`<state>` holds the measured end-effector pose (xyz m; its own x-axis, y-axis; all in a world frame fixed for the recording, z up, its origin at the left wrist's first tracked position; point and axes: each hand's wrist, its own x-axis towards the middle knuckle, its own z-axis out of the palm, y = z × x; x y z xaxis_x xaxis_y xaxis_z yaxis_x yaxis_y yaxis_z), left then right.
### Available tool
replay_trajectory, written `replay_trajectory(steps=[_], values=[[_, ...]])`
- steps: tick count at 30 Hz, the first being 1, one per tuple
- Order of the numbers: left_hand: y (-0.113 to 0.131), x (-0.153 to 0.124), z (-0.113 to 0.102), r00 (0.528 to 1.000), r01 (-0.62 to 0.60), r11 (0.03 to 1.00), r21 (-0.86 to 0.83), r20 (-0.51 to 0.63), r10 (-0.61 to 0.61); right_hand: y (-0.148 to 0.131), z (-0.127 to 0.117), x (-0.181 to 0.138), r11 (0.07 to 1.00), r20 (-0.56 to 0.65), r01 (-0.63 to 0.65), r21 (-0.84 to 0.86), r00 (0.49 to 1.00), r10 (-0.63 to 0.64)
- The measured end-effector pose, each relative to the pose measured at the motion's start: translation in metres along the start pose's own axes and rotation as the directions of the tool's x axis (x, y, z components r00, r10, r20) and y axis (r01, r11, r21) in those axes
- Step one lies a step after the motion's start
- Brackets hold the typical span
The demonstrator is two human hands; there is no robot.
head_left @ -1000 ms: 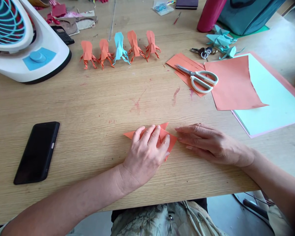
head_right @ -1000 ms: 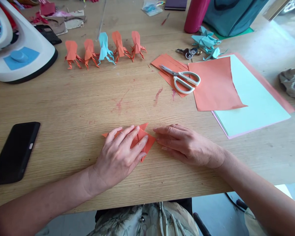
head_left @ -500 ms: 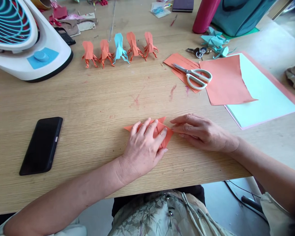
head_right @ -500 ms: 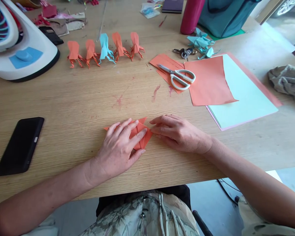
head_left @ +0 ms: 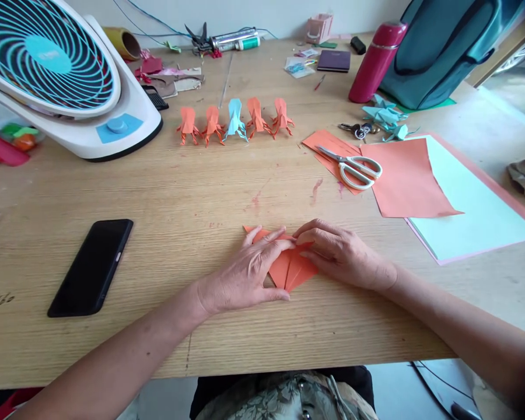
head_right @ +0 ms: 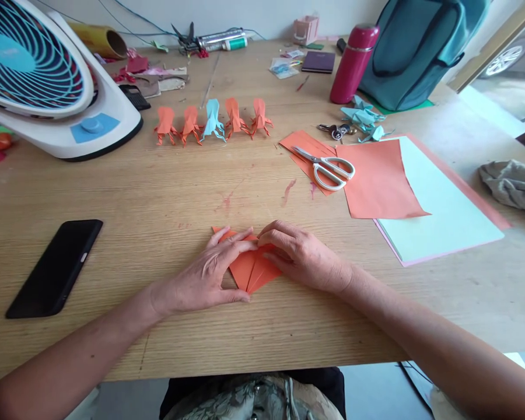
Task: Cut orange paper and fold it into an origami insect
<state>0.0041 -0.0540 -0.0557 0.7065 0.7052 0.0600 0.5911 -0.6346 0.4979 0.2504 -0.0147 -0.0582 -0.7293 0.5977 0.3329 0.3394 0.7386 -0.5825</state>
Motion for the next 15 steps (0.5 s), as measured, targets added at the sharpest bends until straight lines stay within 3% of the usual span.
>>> replay_trajectory(steps=[4,8,12,15], values=[[-0.010,0.000,-0.002,0.992,0.025,0.998,-0.053,-0.119,-0.031,0.001,0.003,-0.001,0.997,0.024,0.043,-0.057,0.999,-0.041],[-0.010,0.009,-0.002,0.972,0.082,0.994,0.070,-0.227,-0.064,0.000,0.003,-0.001,0.977,0.039,0.139,-0.160,0.990,-0.135],[0.001,0.028,-0.011,0.969,0.238,0.932,0.274,-0.138,-0.207,0.000,0.003,-0.001,0.963,0.045,0.168,-0.212,0.986,-0.162],[0.008,0.044,-0.023,0.954,0.290,0.877,0.384,-0.040,-0.298,0.000,0.003,-0.002,0.961,0.053,0.167,-0.221,0.986,-0.159]])
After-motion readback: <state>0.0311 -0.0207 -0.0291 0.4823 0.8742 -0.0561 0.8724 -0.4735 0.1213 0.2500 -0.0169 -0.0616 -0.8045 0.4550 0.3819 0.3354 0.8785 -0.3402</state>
